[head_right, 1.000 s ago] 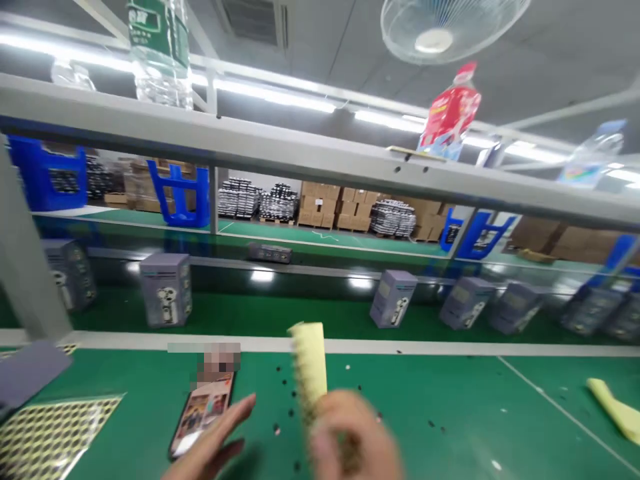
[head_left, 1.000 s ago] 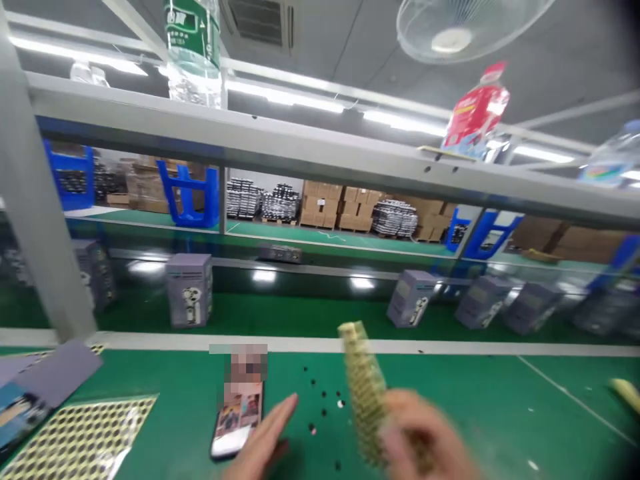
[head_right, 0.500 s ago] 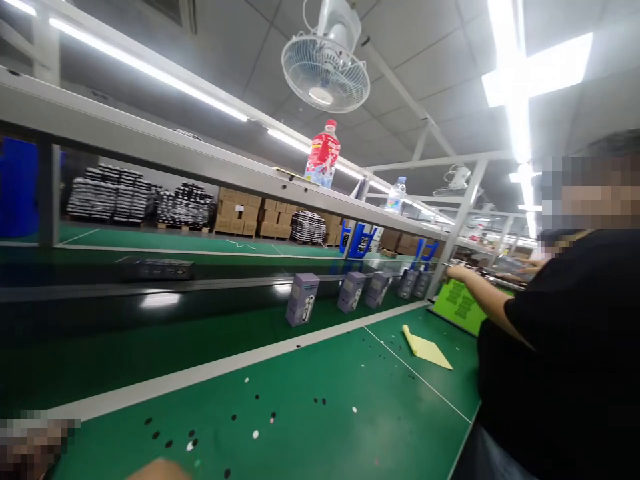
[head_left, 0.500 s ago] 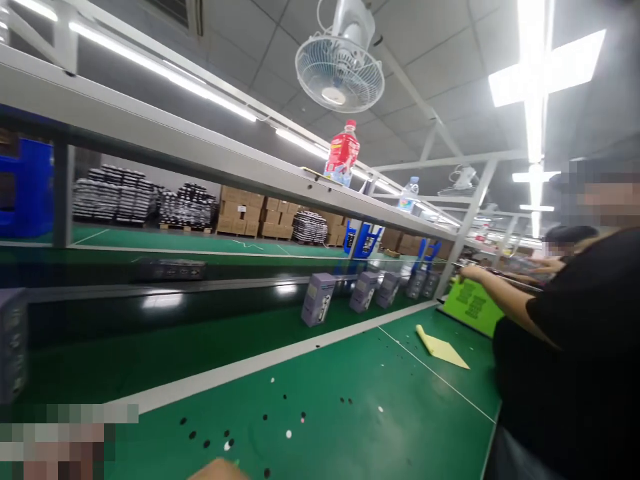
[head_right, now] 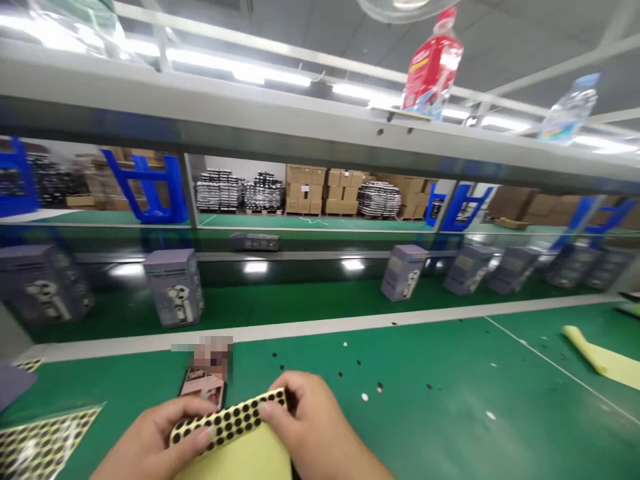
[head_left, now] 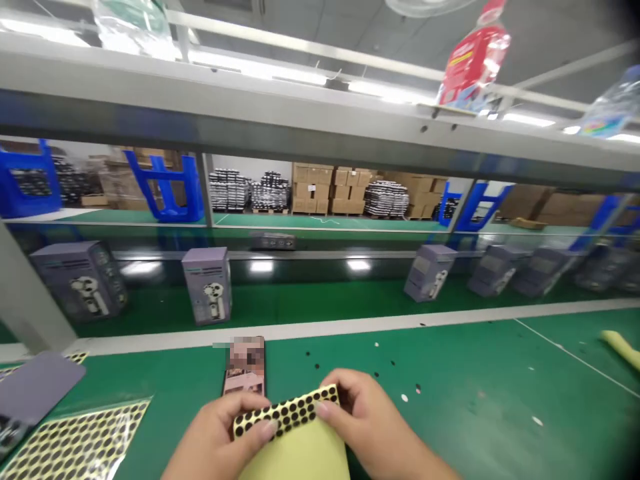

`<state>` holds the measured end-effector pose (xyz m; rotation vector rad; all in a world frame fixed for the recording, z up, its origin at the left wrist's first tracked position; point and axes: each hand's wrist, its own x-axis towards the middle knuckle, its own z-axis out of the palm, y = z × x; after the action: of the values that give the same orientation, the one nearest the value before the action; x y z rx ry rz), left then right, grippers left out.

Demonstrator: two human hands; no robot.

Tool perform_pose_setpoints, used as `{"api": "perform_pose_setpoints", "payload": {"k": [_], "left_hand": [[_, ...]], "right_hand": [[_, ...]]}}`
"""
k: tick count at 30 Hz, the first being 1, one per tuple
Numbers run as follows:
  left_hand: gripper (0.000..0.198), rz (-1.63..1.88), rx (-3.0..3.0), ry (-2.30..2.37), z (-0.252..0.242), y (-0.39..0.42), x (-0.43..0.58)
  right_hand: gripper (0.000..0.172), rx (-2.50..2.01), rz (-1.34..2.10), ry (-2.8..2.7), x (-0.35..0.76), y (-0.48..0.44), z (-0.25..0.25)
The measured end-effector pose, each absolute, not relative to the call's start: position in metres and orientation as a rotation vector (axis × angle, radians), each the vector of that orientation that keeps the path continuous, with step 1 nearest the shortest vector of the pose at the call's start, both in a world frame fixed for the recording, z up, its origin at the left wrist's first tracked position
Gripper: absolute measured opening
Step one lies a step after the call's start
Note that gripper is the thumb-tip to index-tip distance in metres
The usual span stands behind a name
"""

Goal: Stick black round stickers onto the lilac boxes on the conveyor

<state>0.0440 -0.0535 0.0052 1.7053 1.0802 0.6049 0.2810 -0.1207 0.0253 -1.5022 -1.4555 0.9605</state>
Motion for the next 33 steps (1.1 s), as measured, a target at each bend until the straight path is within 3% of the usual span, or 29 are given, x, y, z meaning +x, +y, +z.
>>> {"api": "perform_pose_setpoints", "payload": {"k": [4,10,20,29,33], "left_hand": [[0.023,0.632,1.701,1.148,0.010,-0.057,0.055],[0.033,0.651,1.564,1.043,0.004,-0.057,0.055],[0.036,0.714,1.352,0.985,0.001,-0.059,0.057],[0.030,0.720,1.474,1.064,0.007,-0.058,0.053],[0.032,0.718,1.521,1.128,0.008,-0.057,0.052]], "right_hand": [[0.017,-1.407,1.091,-1.450,0.280,-0.118,0.025],[0.014,-1.652,0.811,-1.645,0.279,-0.117,0.029],[0.003,-1.628,0.786,-1.683,0.275,-0.121,0.030],[0.024,-1.452,0.950,-1.589,0.280,-0.122,0.029],[0.017,-1.553,0.925,-1.615,0.279,-0.120,0.031]]}}
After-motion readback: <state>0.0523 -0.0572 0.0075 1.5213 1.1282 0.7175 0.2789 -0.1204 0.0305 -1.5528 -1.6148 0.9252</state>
